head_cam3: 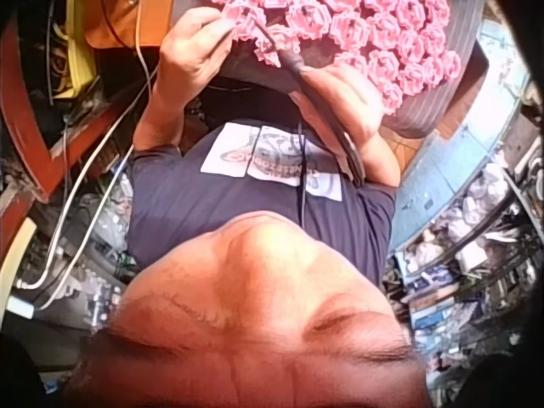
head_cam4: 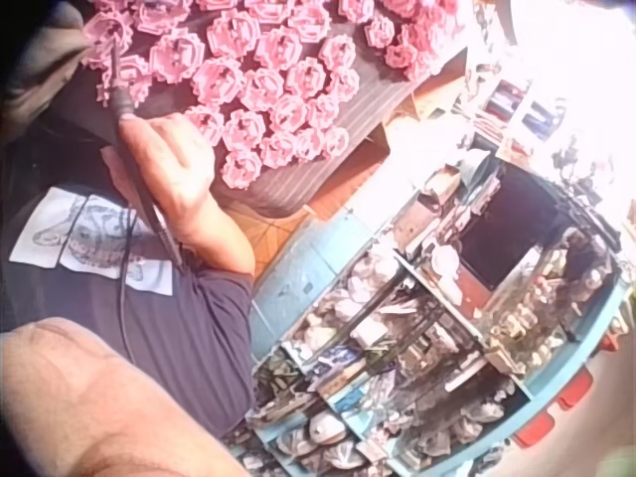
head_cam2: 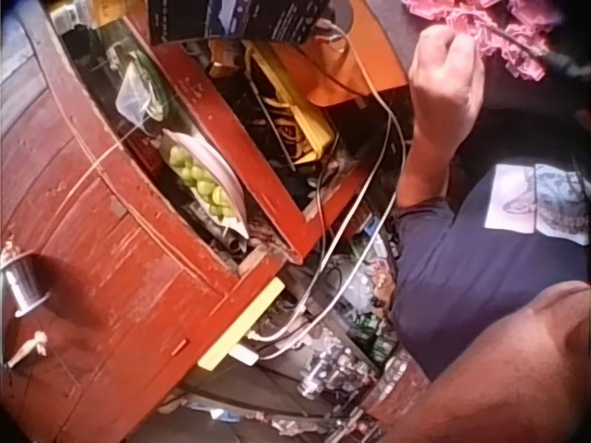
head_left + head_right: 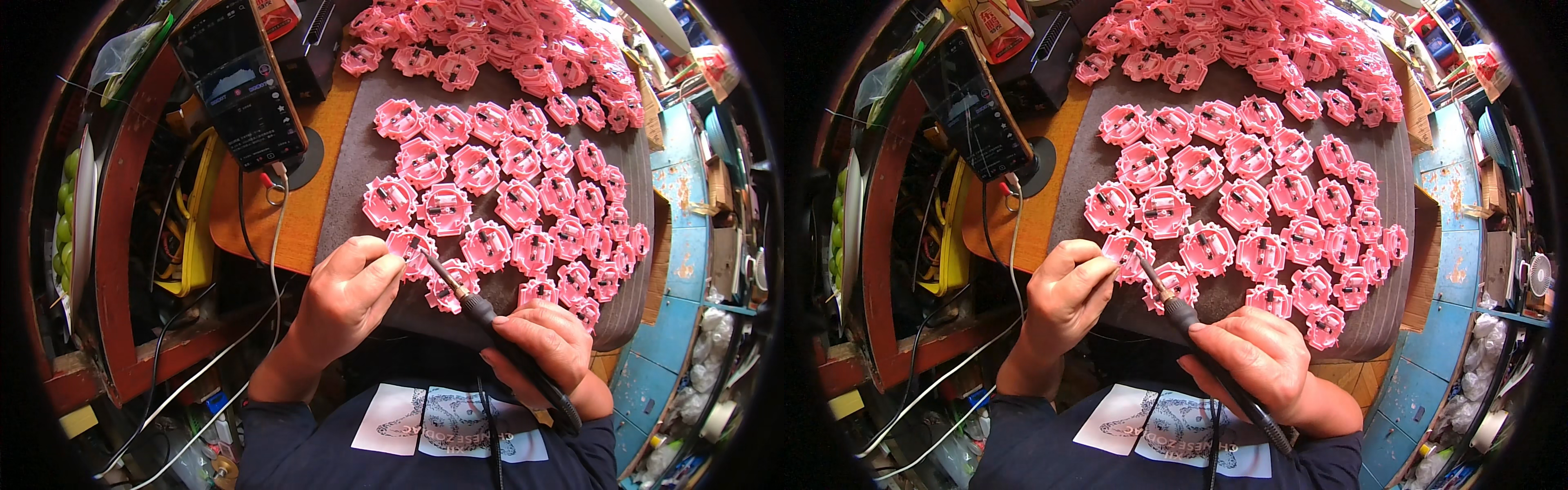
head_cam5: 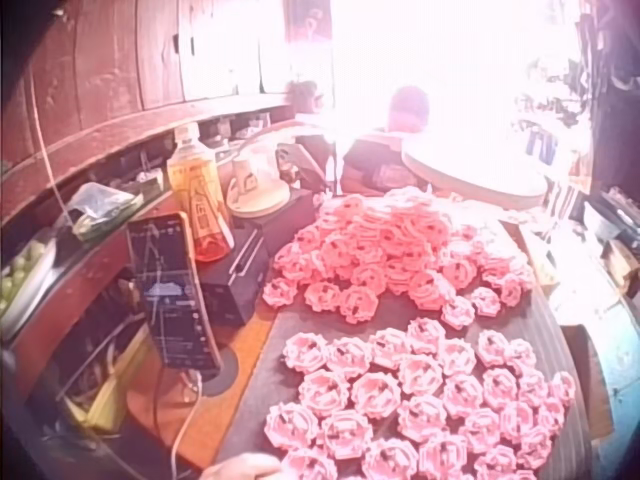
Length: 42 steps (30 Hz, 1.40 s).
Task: The person uses a soldering iron to attach small metal pieces to pink plastic components on a workbench. They handle the components one at a time, applying solder to specific points and placing finished units into a cardboard box.
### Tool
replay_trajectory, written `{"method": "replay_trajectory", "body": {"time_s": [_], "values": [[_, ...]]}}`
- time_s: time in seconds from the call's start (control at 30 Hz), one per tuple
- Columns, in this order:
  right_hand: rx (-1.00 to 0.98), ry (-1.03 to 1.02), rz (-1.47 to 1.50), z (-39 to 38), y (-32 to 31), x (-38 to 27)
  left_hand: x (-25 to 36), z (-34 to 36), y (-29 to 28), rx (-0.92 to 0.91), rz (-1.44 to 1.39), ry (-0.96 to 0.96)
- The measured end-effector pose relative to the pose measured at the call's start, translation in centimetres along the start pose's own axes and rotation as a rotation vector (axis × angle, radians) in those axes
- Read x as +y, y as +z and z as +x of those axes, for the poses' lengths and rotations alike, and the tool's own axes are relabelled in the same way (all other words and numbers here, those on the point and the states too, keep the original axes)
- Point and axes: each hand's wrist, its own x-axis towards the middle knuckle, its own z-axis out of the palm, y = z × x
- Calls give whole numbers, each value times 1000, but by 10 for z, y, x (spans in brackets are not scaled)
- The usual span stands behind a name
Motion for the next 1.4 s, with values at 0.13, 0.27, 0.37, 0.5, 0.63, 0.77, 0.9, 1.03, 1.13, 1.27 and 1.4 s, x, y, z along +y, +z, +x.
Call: {"method": "replay_trajectory", "body": {"time_s": [0.13, 0.27, 0.37, 0.5, 0.63, 0.77, 0.9, 1.03, 1.13, 1.27, 1.4], "values": [[2, -3, 3, 0, 1, 1, 0, 2, 0, -10, -3, -6], [8, -6, -2, 0, 2, 0, 0, 4, 0, -7, 9, 3], [18, -9, 2, -1, 1, 1, -1, 4, -1, 0, 11, 6], [41, -7, -2, -2, -2, 1, -2, -2, -5, 16, 1, -26], [27, -6, 26, 2, -3, 0, -8, -6, -6, 30, -9, -36], [21, -3, 56, 3, 2, 0, -8, -4, -6, 30, -38, 10], [5, 3, 63, 4, 5, 1, -8, -5, -8, 25, -34, 19], [-19, 3, 66, 4, 4, -1, -8, -5, -8, 30, -25, 39], [-30, -1, 69, 6, 4, -2, -7, -6, -9, 27, -15, 45], [-37, -7, 65, 5, 5, -2, -8, -7, -8, 25, -20, 42], [-45, -8, 61, 7, 5, -2, -8, -8, -8, 27, -18, 32]]}}
